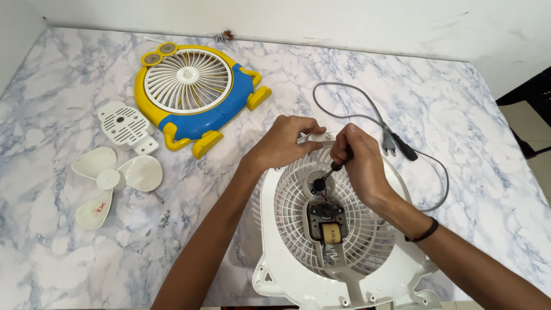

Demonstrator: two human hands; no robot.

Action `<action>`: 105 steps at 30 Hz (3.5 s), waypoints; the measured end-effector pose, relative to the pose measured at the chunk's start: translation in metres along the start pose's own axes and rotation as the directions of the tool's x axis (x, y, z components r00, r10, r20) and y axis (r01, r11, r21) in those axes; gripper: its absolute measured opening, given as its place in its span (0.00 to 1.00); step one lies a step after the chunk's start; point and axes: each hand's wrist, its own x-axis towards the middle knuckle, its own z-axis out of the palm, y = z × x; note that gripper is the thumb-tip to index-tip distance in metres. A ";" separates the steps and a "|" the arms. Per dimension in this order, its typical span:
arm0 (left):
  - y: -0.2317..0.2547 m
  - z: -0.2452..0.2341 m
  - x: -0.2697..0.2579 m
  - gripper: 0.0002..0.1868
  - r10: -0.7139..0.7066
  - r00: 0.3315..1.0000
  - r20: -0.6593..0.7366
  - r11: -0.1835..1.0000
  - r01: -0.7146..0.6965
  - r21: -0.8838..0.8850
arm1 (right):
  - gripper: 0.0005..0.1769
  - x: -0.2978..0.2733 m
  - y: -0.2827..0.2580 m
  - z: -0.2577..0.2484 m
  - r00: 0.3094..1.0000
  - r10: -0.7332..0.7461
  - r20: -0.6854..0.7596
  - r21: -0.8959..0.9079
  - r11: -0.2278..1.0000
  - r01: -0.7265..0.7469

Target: The person uses a screwdriver to tighten screws on the motor housing of a disassembled electric fan. The fan blades, screws, and a second assembled fan are visible on the table. The person repeatedly adjusts and secures the motor housing screws.

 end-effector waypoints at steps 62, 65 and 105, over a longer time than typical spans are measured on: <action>-0.016 -0.001 -0.006 0.18 -0.080 0.996 0.031 0.974 0.084 -0.211 | 0.37 0.015 -0.040 -0.016 0.648 0.111 0.754 -0.272 0.950 0.153; -0.019 0.000 -0.006 0.18 -0.080 0.996 0.040 0.975 0.086 -0.205 | 0.38 0.030 -0.036 -0.026 0.509 0.146 0.848 -0.184 0.983 0.024; -0.026 -0.079 -0.028 0.33 -0.314 0.884 0.346 0.948 0.271 0.167 | 0.11 0.035 -0.084 0.075 0.629 0.220 0.746 -0.624 -0.102 0.775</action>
